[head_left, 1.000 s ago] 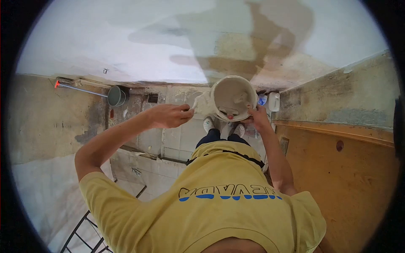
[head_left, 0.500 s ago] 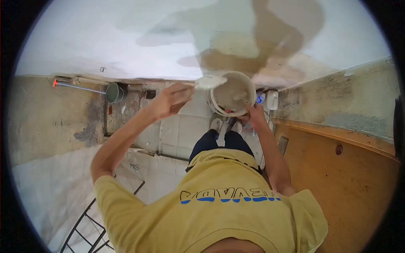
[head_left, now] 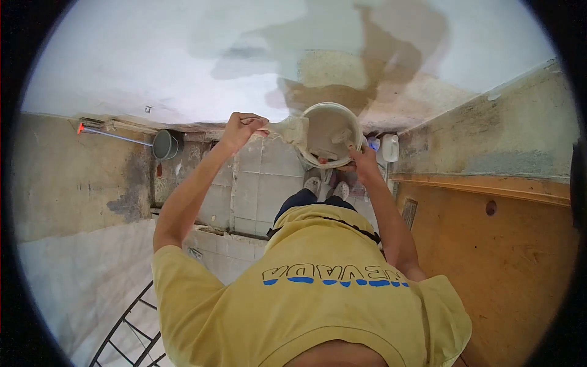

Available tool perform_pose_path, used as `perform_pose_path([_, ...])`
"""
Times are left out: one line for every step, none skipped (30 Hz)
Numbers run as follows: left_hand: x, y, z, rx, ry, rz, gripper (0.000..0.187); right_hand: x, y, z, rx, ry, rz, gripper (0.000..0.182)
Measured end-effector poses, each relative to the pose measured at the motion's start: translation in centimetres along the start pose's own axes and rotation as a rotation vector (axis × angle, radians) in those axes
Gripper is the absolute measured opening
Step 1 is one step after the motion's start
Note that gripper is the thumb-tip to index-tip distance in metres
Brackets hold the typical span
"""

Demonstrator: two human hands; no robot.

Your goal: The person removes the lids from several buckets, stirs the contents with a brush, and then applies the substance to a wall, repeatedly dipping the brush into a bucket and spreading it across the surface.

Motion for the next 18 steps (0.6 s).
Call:
perform_pose_path([-0.1, 0.0, -0.6, -0.033, 0.0, 0.001, 0.026, -0.2, 0.1, 0.1, -0.012, 0.001, -0.016, 0.037])
perform_pose_path([-0.2, 0.0, -1.2, -0.067, -0.002, 0.002, 0.025, -0.4, 0.1, 0.1, -0.007, 0.0, -0.019, 0.037])
perform_pose_path([-0.2, 0.0, -2.0, -0.063, -0.004, 0.006, 0.025, -0.5, 0.1, 0.1, -0.008, 0.004, -0.025, 0.036])
perform_pose_path([-0.4, 0.1, -3.2, -0.016, 0.023, 0.02, 0.025, -0.6, 0.1, 0.2, -0.009, 0.008, -0.031, 0.036])
perform_pose_path([-0.5, 0.1, -4.2, 0.031, 0.051, 0.034, 0.024, -0.7, 0.0, 0.0, -0.004, 0.006, -0.036, 0.036])
perform_pose_path([-0.7, 0.2, -4.8, 0.038, 0.051, 0.038, 0.024, -0.7, 0.2, -0.5, 0.049, -0.024, -0.002, 0.037])
perform_pose_path([-1.0, 0.1, -5.4, 0.012, 0.088, 0.028, 0.024, -0.7, 0.2, -0.9, 0.101, -0.053, 0.033, 0.037])
perform_pose_path([-1.2, -0.1, -5.8, -0.016, 0.125, 0.016, 0.024, -0.6, 0.3, -1.4, 0.103, -0.055, 0.031, 0.037])
perform_pose_path([-1.1, -0.1, -5.8, -0.013, 0.121, 0.019, 0.024, -0.3, 0.6, -1.8, 0.115, -0.051, 0.051, 0.04])
perform_pose_path([-0.9, 0.0, -5.7, -0.098, 0.176, 0.049, 0.024, -0.1, 0.9, -2.2, 0.126, -0.046, 0.07, 0.042])
perform_pose_path([-0.6, -0.2, -5.5, -0.185, 0.231, 0.079, 0.024, 0.1, 1.3, -2.6, 0.129, -0.042, 0.067, 0.042])
perform_pose_path([0.0, -0.5, -4.8, -0.186, 0.228, 0.079, 0.024, -0.2, 1.6, -2.7, 0.123, -0.017, 0.055, 0.042])
perform_pose_path([0.6, -1.1, -4.2, -0.322, 0.336, 0.115, 0.025, -0.4, 1.9, -3.0, 0.117, 0.008, 0.041, 0.042])
perform_pose_path([1.4, -1.9, -3.5, -0.46, 0.447, 0.154, 0.026, -0.5, 2.1, -3.1, 0.113, 0.009, 0.036, 0.042])
perform_pose_path([2.6, -3.4, -2.7, -0.604, 0.473, 0.188, 0.028, -0.7, 2.5, -3.6, 0.112, 0.047, 0.035, 0.042])
perform_pose_path([3.8, -5.0, -1.5, -0.781, 0.497, 0.18, 0.028, -1.0, 2.8, -4.0, 0.11, 0.083, 0.035, 0.043])
perform_pose_path([5.0, -6.6, -0.1, -0.958, 0.518, 0.174, 0.027, -1.3, 2.9, -4.4, 0.105, 0.08, 0.031, 0.043])
perform_pose_path([6.3, -8.2, 1.7, -1.107, 0.523, 0.148, 0.024, -1.8, 3.2, -5.1, 0.154, 0.158, 0.063, 0.043])
Point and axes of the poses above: each hand's wrist, its own x-axis towards the middle knuckle, its own z-axis out of the palm, y = z × x, the point moved 4 cm from there along x, towards the middle knuckle, and after that the axes turned 6 degrees about z, right-handed, at the moved point
